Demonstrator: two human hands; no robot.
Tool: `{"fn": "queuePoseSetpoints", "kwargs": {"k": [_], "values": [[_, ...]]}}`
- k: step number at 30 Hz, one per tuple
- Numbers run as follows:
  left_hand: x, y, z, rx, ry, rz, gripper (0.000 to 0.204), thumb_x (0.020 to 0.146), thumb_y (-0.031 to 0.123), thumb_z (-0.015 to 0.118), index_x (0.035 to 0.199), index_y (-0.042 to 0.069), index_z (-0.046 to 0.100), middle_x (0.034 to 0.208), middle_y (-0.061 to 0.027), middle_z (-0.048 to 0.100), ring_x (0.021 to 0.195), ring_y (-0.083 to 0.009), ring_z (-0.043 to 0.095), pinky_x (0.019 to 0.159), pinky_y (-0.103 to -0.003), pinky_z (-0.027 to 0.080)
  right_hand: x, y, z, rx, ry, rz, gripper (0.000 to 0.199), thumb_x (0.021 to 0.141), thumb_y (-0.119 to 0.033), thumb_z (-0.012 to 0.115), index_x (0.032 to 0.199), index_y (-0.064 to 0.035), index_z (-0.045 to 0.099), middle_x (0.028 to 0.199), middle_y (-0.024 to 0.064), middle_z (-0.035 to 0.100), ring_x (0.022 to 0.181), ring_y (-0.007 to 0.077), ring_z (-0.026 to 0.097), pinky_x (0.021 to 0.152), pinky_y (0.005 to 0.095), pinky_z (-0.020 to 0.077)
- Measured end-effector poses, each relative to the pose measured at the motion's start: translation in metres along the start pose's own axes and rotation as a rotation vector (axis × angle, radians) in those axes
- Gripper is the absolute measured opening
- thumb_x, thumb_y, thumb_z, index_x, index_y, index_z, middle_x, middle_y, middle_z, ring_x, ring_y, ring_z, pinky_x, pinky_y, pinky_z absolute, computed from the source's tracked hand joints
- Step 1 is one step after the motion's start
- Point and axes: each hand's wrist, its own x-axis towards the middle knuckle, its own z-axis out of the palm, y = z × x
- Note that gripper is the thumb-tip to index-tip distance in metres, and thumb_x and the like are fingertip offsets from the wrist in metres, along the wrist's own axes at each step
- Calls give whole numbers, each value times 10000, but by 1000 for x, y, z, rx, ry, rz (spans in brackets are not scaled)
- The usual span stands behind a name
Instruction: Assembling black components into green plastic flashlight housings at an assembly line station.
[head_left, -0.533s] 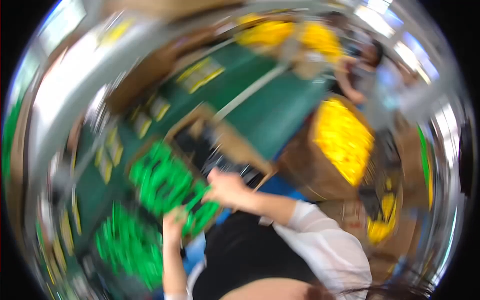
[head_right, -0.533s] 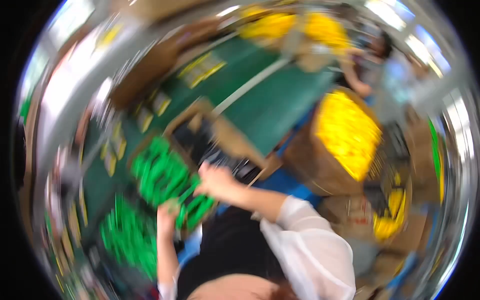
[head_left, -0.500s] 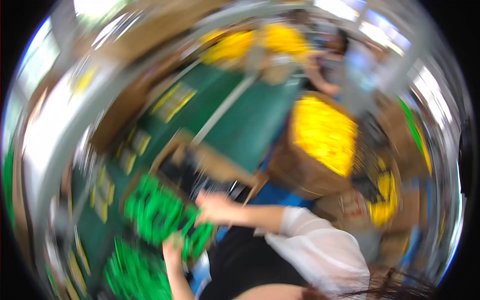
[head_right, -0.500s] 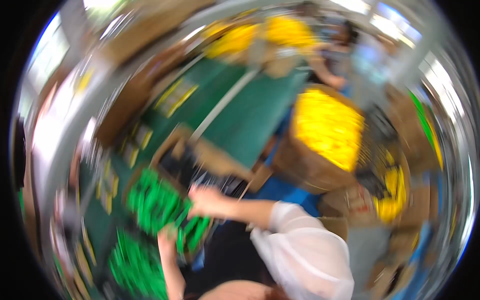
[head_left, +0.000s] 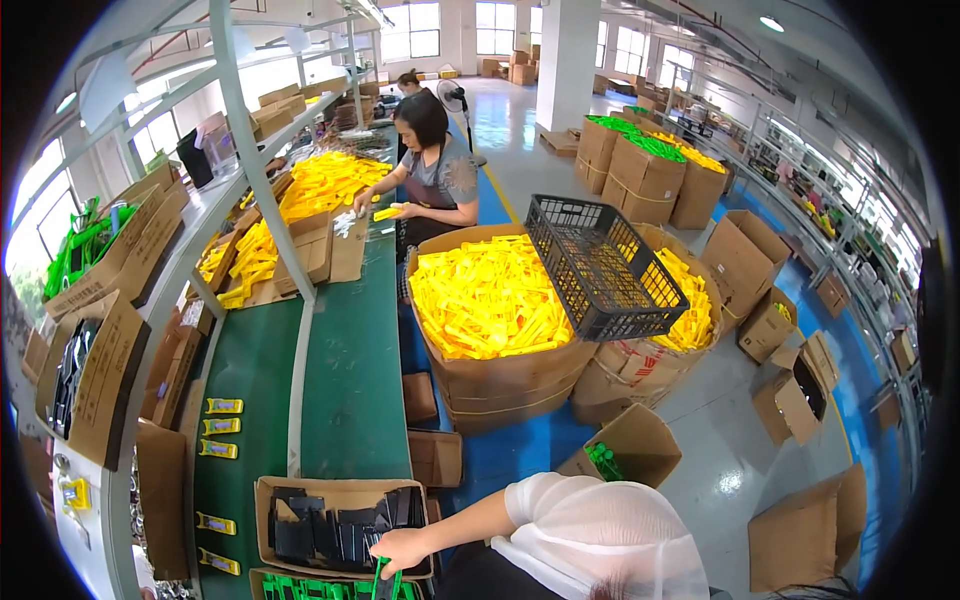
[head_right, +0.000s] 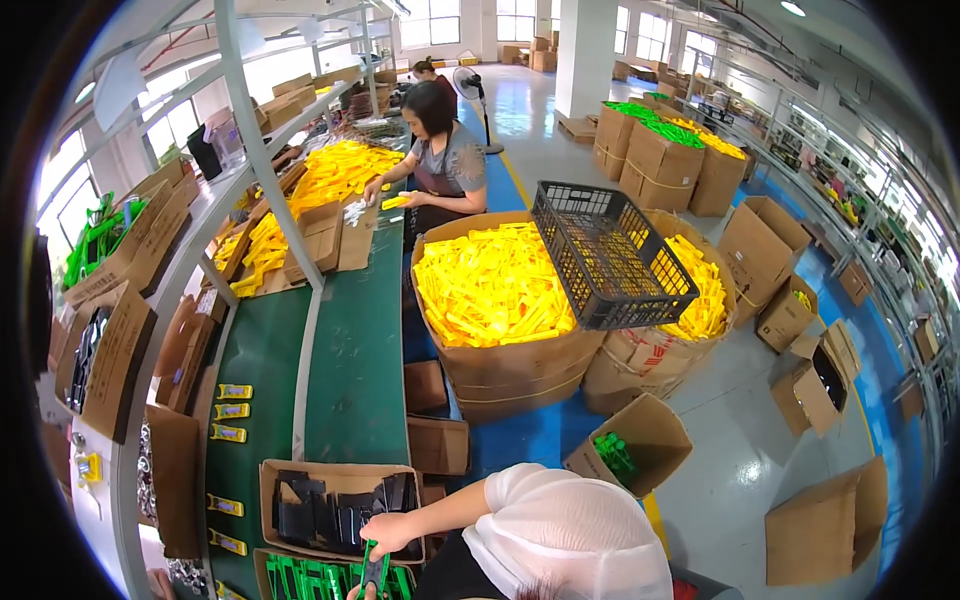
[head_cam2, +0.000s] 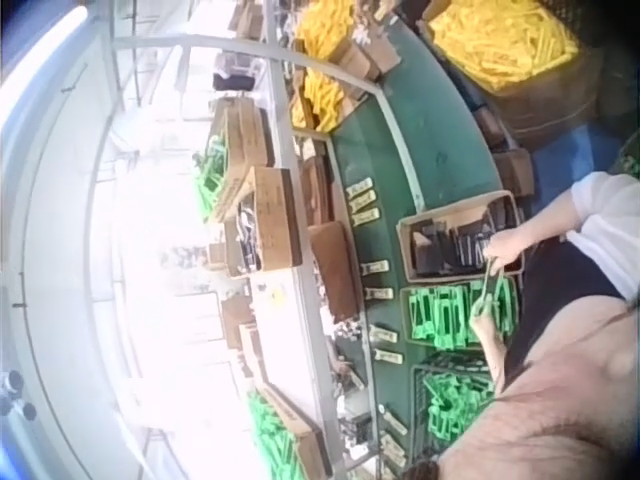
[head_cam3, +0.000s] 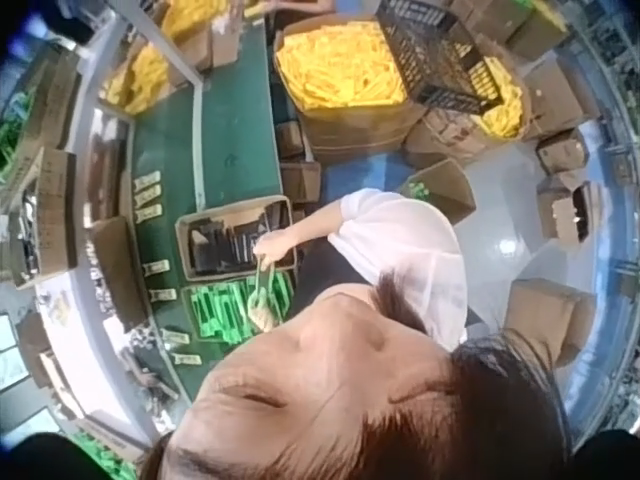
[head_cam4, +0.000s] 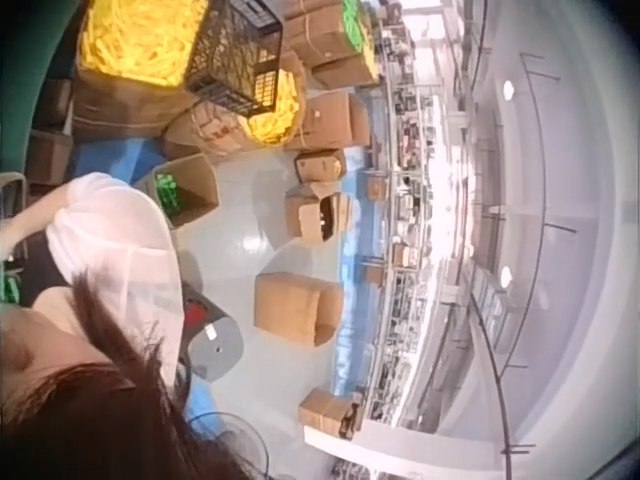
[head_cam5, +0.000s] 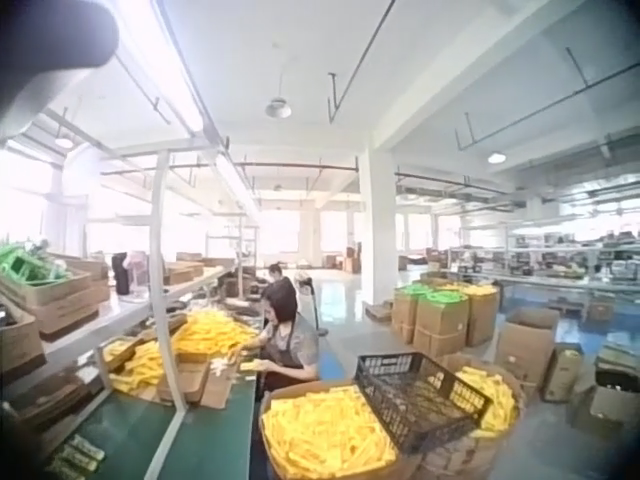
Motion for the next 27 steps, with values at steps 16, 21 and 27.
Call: {"fn": "queuePoseSetpoints", "kwargs": {"k": [16, 21, 27], "values": [[11, 6, 53, 74, 152, -55, 114, 775, 70, 686, 846, -4, 636, 689, -30, 603, 520, -95, 488, 470, -217, 388, 12, 42, -30, 150, 157, -92, 360, 604, -326, 735, 669, -23, 553, 624, 165, 573, 665, 363, 583, 574, 450, 438], [17, 6, 76, 17, 232, -58, 143, 769, 85, 699, 859, -1, 629, 680, -37, 586, 553, -113, 510, 480, -223, 404, 18, 61, -40, 156, 119, -92, 366, 605, -329, 735, 651, -21, 544, 614, 167, 569, 660, 366, 582, 574, 453, 436], [-2, 30, 86, 261, 336, 40, 136, 794, 87, 666, 912, 28, 635, 735, -70, 609, 618, -146, 536, 570, -268, 460, 31, 33, -40, 90, -176, -197, 424, 667, -418, 668, 833, -33, 606, 730, 179, 598, 744, 354, 597, 650, 455, 465]]}}
